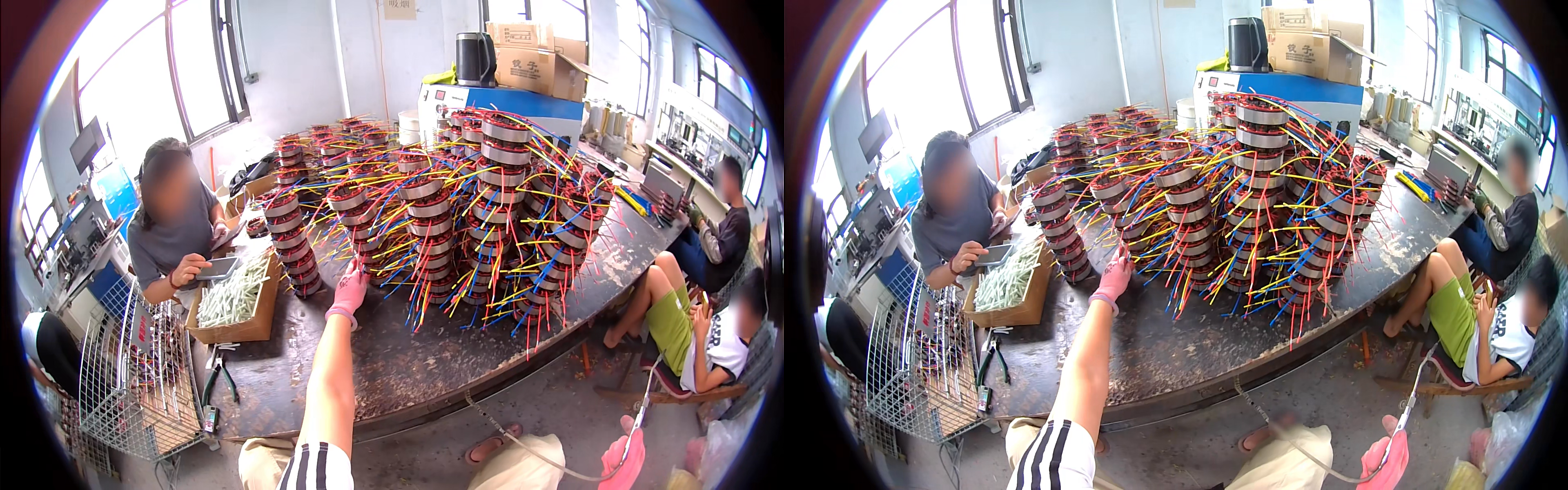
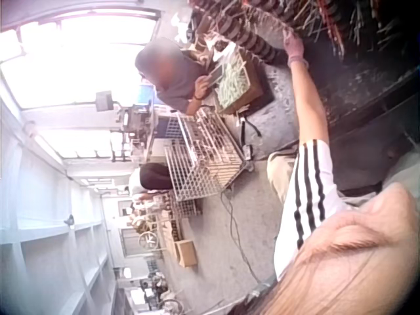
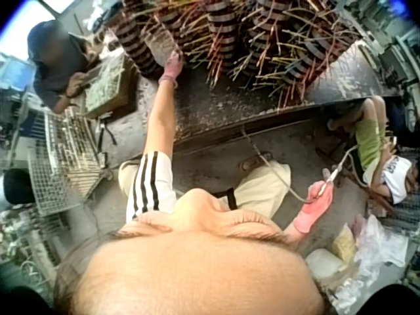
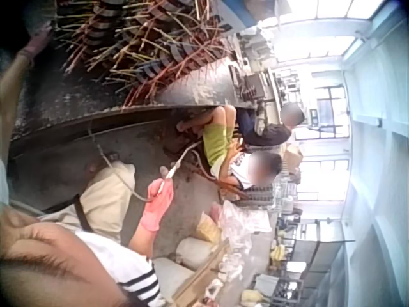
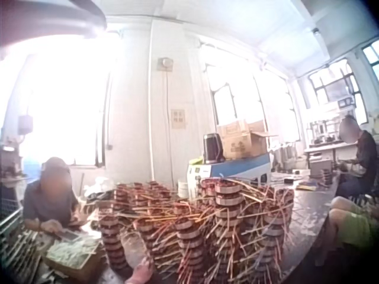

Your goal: The person uses a handheld lighter to burn the tips of wires on motor stators. They pick up stators one by one from a pile, apply the flame to several wire ends, and then place the processed items into a separate stack on the table.

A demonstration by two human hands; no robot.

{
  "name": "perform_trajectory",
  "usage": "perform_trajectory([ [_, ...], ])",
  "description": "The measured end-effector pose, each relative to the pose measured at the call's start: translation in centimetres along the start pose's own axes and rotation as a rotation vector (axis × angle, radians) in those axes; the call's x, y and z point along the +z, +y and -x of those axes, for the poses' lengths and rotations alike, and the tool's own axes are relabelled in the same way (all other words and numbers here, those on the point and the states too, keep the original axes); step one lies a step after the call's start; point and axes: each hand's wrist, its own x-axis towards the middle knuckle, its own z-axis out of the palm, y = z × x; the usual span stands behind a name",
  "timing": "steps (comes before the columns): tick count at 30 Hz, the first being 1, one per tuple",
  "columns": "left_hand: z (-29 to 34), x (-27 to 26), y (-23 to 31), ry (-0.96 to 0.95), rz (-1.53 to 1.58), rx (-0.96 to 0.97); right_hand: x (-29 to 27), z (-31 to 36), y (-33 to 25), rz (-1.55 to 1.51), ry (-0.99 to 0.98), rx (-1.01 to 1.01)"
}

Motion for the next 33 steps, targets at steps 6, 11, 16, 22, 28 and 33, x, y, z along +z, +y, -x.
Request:
perform_trajectory([
  [6,1.2,-0.8,1.6,-0.028,0.037,0.017,-1.0,0.3,-0.2,-0.013,-0.026,0.003],
  [11,2.5,-2.6,2.8,-0.165,0.107,-0.071,-1.0,1.4,-0.7,-0.002,-0.028,-0.026],
  [16,4.4,-4.0,3.4,-0.175,0.143,-0.090,-1.1,2.5,-0.9,-0.003,-0.002,-0.039],
  [22,7.4,-5.4,3.7,-0.152,0.180,-0.014,-1.9,3.3,-1.1,-0.029,-0.028,-0.034],
  [28,10.1,-7.0,2.2,-0.129,0.424,0.004,-2.2,4.3,-1.2,-0.061,-0.082,-0.037],
  [33,11.3,-10.5,7.3,-0.348,0.376,-0.039,-2.7,4.2,-0.8,-0.051,-0.049,-0.081],
])
